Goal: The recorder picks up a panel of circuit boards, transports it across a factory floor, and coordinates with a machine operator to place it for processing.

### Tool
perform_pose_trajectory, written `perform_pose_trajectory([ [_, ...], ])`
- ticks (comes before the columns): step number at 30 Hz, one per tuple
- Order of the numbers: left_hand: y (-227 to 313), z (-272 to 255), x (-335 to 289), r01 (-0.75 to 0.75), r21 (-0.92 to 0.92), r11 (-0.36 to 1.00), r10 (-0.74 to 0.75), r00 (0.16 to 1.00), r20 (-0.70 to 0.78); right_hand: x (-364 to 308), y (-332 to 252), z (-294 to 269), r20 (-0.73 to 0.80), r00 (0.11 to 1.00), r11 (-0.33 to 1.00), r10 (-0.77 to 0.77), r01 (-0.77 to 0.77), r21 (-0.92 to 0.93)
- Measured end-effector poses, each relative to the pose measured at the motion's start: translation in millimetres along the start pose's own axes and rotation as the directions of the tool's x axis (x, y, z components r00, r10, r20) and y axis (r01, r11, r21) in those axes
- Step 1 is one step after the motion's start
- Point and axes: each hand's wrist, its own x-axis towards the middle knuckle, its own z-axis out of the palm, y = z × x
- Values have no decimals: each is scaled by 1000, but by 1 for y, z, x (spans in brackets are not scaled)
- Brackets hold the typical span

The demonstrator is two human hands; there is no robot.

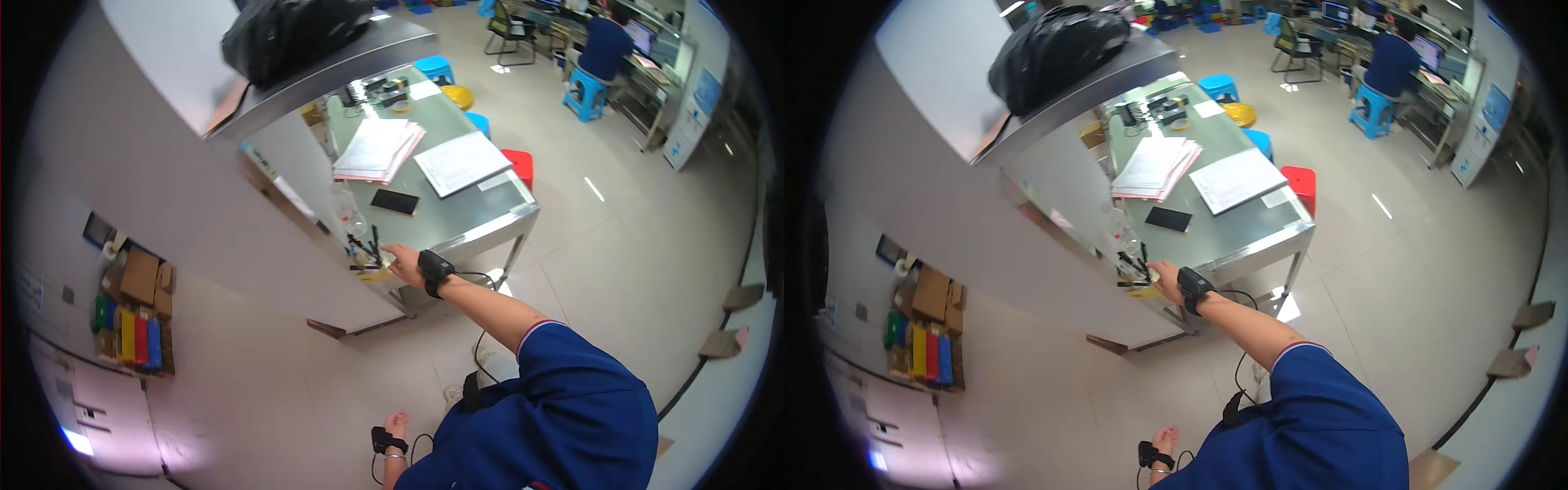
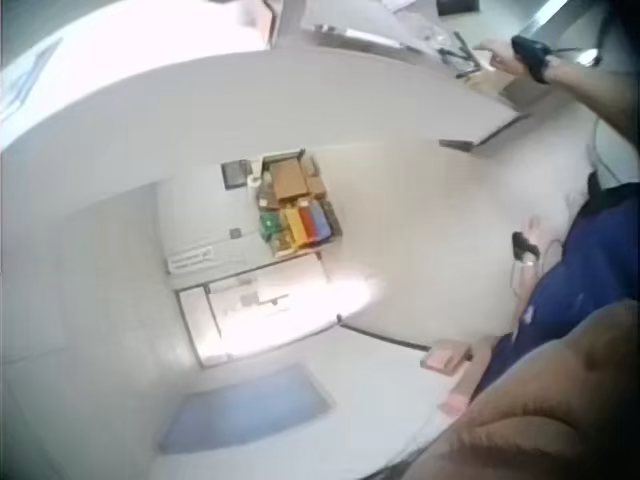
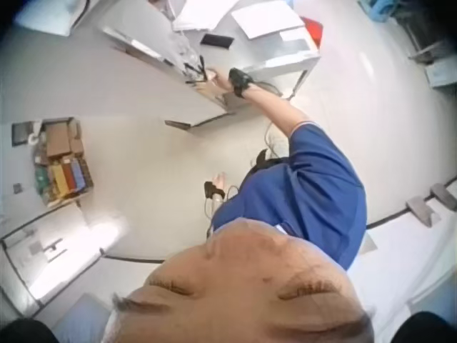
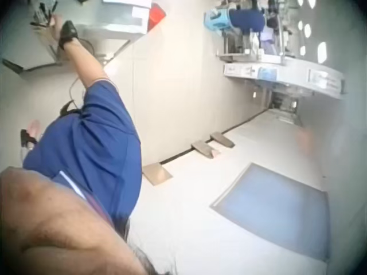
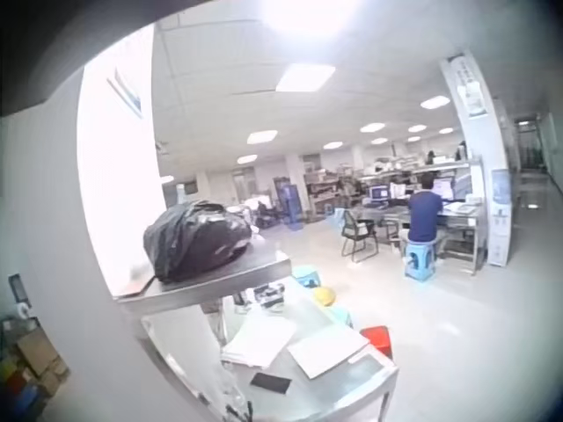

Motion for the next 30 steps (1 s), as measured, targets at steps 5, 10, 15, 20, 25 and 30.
perform_pose_trajectory([
  [5, 71, 2, 8, -53, 181, 982, 61, 997, -41, -87, 58, -60, -97, 986, 983, -136, 122, -139],
  [10, 119, 101, 37, -232, 281, 931, 203, 971, 128, -264, 188, -144, -158, 919, 889, 361, -391, -238],
  [15, 246, 273, 22, -726, 548, 415, 692, 643, 328, -589, 401, -173, 163, 379, 329, 911, -431, -840],
  [20, 324, 439, 14, -840, 356, 410, 769, 528, 360, -736, 380, -222, 76, -379, -366, 922, -793, 488],
  [25, 362, 565, 15, -870, 270, 413, 501, 465, 730, -727, 378, -284, 71, -448, -246, 891, -347, 905],
  [30, 408, 625, 27, -909, 209, 361, 482, 374, 793, -621, 438, -340, 89, -225, -157, 970, -306, 939],
])
